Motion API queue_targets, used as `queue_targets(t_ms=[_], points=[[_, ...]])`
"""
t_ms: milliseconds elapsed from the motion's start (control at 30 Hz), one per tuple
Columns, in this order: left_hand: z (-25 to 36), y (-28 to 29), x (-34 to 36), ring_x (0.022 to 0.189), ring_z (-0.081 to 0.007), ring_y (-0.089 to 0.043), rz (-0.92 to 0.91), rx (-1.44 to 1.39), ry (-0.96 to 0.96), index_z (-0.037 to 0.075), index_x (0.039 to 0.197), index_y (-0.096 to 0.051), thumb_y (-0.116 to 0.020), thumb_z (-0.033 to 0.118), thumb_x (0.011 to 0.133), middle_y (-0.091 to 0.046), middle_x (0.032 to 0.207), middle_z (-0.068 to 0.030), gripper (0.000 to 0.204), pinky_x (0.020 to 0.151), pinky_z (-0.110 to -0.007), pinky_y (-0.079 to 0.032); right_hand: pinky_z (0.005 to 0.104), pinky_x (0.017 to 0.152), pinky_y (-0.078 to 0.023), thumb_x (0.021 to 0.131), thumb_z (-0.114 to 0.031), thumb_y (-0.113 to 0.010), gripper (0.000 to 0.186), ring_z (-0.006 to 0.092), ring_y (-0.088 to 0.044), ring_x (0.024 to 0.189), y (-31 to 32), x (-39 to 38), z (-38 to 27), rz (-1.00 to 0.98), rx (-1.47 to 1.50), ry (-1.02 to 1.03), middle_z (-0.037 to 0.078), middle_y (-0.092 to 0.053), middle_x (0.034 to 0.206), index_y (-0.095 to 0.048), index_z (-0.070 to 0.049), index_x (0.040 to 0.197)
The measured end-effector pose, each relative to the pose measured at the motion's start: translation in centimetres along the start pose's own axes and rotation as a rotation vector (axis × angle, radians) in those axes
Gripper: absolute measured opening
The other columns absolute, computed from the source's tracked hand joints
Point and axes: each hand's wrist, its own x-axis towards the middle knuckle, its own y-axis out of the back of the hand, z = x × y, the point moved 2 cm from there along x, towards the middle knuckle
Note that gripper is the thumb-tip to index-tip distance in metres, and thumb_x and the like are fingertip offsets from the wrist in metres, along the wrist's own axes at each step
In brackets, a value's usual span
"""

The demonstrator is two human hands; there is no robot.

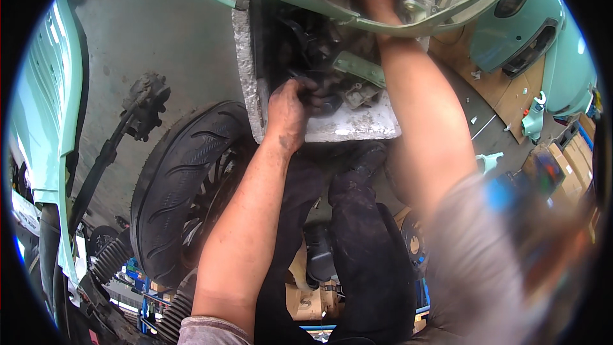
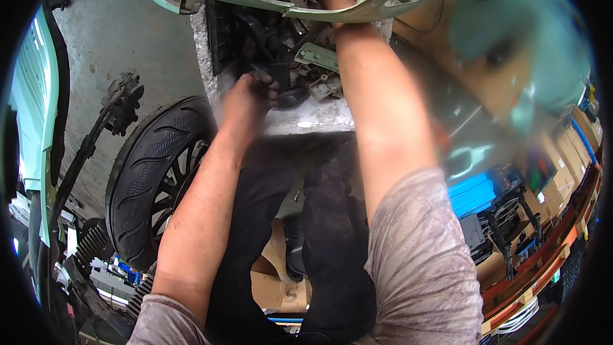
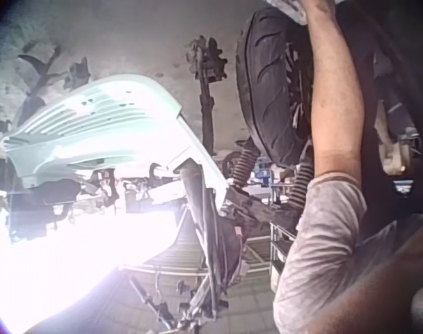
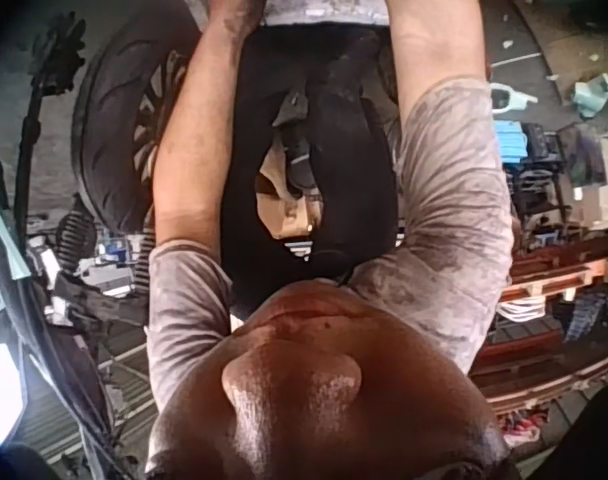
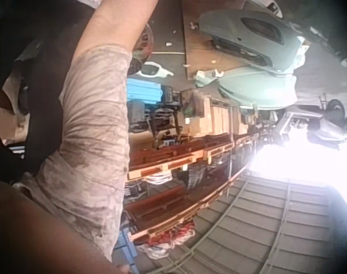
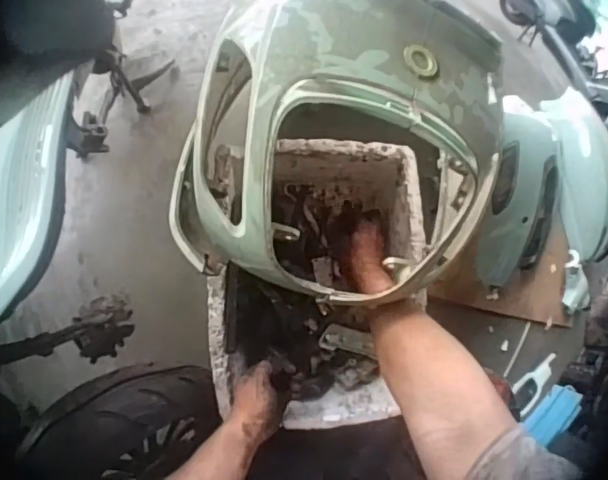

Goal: The person reaches into the storage area of a scooter to handle components, then picks up a tool and uses it to fasten a screw on a plastic scooter panel. The person then returns to the storage area to handle wires and parts.

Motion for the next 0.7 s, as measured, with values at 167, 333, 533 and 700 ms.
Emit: queue_targets(t_ms=[167, 333, 533, 700], points=[[-1.0, -0.2, -1.4, 0.065, -0.0168, -0.056, 0.097, 0.034, 0.002, -0.002, 0.091, -0.060, -0.041, 0.017, 0.090, -0.062, 0.082, -0.0113, 0.027, 0.061, -0.029, -0.048, 0.0461, 0.100, -0.041, 0.084, -0.044, -0.064, 0.060, 0.0445, -0.053, 0.112, 0.6, -4.1, 3.5, -0.137, 0.367, -0.320, 0.032, -0.055, 0.118, -0.054, 0.001, 0.121], [-1.0, -3.7, -9.0, 0.062, -0.0140, -0.054, 0.017, 0.321, -0.011, 0.000, 0.082, -0.060, -0.041, 0.015, 0.086, -0.059, 0.072, -0.0074, 0.024, 0.058, -0.026, -0.044, 0.0426, 0.089, -0.043, 0.091, -0.032, -0.056, 0.037, 0.0374, -0.059, 0.099, 7.2, -9.7, -0.5, -0.108, 0.505, -0.305, 0.022, -0.063, 0.102, -0.061, 0.001, 0.107], [0.3, -7.0, -19.8, 0.064, -0.0131, -0.053, -0.115, 0.318, 0.171, -0.001, 0.080, -0.057, -0.042, 0.009, 0.082, -0.059, 0.077, -0.0075, 0.018, 0.060, -0.027, -0.044, 0.0405, 0.084, -0.044, 0.092, -0.014, -0.051, 0.023, 0.0307, -0.060, 0.097, 7.4, -12.6, 1.5, -0.242, 0.826, -0.405, 0.020, -0.062, 0.100, -0.058, 0.002, 0.106], [0.4, -5.9, -20.3, 0.057, -0.0104, -0.050, -0.085, 0.549, 0.018, 0.000, 0.075, -0.059, -0.042, 0.004, 0.083, -0.054, 0.062, -0.0040, 0.019, 0.054, -0.027, -0.040, 0.0418, 0.084, -0.048, 0.079, -0.012, -0.065, 0.026, 0.0339, -0.062, 0.093, 7.2, -11.4, 2.0, -0.234, 0.340, -0.188, 0.018, -0.065, 0.095, -0.066, -0.005, 0.104]])
